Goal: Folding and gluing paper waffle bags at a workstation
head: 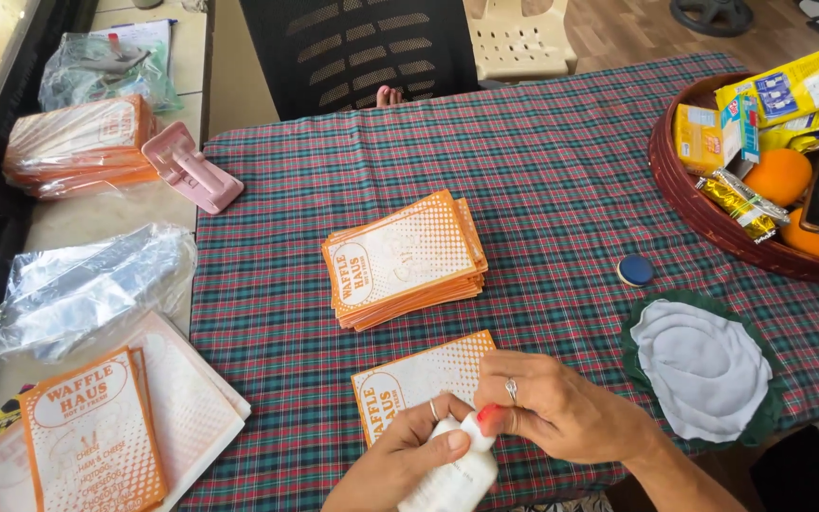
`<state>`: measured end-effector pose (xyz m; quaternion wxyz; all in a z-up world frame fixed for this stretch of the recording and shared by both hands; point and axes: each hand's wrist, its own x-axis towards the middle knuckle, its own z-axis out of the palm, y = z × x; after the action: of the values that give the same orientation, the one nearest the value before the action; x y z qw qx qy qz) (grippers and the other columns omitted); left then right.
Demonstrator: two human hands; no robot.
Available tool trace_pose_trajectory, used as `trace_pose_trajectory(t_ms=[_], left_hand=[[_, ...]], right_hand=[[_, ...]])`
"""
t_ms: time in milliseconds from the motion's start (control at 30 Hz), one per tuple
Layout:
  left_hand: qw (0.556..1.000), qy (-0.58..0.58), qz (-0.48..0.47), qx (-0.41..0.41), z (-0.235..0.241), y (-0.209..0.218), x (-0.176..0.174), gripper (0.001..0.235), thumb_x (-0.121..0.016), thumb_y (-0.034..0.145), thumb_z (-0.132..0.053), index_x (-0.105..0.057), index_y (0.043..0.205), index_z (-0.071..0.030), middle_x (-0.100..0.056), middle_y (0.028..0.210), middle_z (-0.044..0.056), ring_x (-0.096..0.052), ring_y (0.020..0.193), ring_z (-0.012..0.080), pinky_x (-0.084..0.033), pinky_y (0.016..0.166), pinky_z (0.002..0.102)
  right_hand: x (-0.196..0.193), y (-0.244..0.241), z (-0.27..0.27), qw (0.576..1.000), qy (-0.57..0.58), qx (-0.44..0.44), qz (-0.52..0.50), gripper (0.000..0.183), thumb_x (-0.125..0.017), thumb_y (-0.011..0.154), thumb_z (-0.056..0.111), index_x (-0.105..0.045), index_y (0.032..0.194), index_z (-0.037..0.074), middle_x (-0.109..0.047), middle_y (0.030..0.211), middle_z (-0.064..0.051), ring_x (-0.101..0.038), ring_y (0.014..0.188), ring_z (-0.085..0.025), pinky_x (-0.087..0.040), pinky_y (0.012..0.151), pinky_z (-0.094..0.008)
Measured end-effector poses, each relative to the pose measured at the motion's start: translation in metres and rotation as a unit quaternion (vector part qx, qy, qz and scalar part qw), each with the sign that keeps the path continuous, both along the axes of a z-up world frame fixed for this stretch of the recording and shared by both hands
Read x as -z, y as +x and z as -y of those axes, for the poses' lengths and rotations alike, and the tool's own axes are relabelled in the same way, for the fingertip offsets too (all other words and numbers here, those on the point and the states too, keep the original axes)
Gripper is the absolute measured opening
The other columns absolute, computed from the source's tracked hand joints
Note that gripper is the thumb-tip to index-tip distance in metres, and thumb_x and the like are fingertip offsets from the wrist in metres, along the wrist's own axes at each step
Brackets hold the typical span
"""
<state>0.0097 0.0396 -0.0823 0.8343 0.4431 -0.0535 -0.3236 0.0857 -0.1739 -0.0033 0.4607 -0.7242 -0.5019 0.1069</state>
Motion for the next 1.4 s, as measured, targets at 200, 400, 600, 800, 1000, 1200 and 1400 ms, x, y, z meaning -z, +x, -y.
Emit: trace_pose_trajectory(t_ms=[200,400,600,800,1000,1200,1400], left_hand=[[0.966,-0.206,-0.153,0.03,0.019,-0.01,0.045,0.03,-0.065,0.101,-0.031,-0.058,0.112,-0.004,-0.062,0.089,0.005,-0.061,0.069,0.0111,-0.047,0.063,0.02],[0.975,-0.159,-0.153,0.029,0.021,-0.008,0.033,0.031,-0.065,0.101,-0.027,-0.061,0.118,-0.003,-0.069,0.095,0.011,-0.066,0.074,0.014,-0.049,0.066,0.02],[0.977,-0.141,-0.15,0.055,0.025,-0.01,0.033,0.03,-0.066,0.101,-0.029,-0.061,0.116,-0.004,-0.067,0.087,0.007,-0.064,0.069,0.0114,-0.045,0.061,0.018],[0.967,-0.168,-0.175,0.075,0.033,-0.013,0.046,0.046,-0.062,0.099,-0.039,-0.063,0.121,0.002,-0.071,0.1,0.011,-0.069,0.08,0.0136,-0.052,0.072,0.021],[0.97,-0.171,-0.142,0.101,0.04,-0.021,0.054,0.052,-0.049,0.104,-0.046,-0.067,0.118,0.002,-0.071,0.099,0.009,-0.069,0.082,0.0125,-0.05,0.076,0.021],[0.967,-0.13,-0.184,0.121,0.037,-0.018,0.046,0.051,-0.057,0.102,-0.048,-0.068,0.119,-0.001,-0.072,0.098,0.006,-0.069,0.078,0.0097,-0.049,0.071,0.017],[0.984,-0.079,-0.124,0.1,0.032,-0.016,0.017,0.047,-0.06,0.098,-0.047,-0.066,0.117,-0.004,-0.065,0.086,0.002,-0.058,0.068,0.0052,-0.037,0.062,0.015]], right_hand=[[0.016,-0.004,0.008,0.997,0.055,-0.02,-0.046,0.028,-0.051,0.107,0.028,-0.057,0.089,0.008,-0.052,0.081,-0.002,-0.049,0.071,-0.018,-0.045,0.065,-0.031],[0.021,-0.007,0.021,0.991,0.08,0.026,-0.103,0.03,-0.061,0.1,0.038,-0.061,0.092,0.009,-0.059,0.082,-0.001,-0.057,0.069,-0.015,-0.049,0.062,-0.029],[0.016,-0.013,0.026,0.993,0.091,0.059,-0.055,0.032,-0.055,0.103,0.034,-0.065,0.088,0.009,-0.061,0.076,0.0,-0.053,0.063,-0.015,-0.047,0.058,-0.03],[0.021,-0.012,0.026,0.988,0.129,0.037,-0.077,0.018,-0.062,0.101,0.022,-0.069,0.091,0.009,-0.066,0.081,-0.001,-0.06,0.067,-0.015,-0.051,0.061,-0.029],[0.032,-0.015,0.03,0.985,0.163,0.044,-0.034,0.019,-0.064,0.099,0.021,-0.069,0.086,0.009,-0.058,0.074,-0.001,-0.054,0.061,-0.016,-0.047,0.056,-0.03],[0.04,-0.018,0.037,0.983,0.171,0.068,-0.02,0.023,-0.07,0.096,0.025,-0.067,0.078,0.011,-0.055,0.066,0.004,-0.043,0.054,-0.014,-0.039,0.048,-0.03],[0.039,-0.022,0.04,0.958,0.24,0.12,-0.099,0.035,-0.064,0.099,0.026,-0.057,0.069,0.009,-0.053,0.061,0.0,-0.041,0.052,-0.016,-0.038,0.048,-0.032]])
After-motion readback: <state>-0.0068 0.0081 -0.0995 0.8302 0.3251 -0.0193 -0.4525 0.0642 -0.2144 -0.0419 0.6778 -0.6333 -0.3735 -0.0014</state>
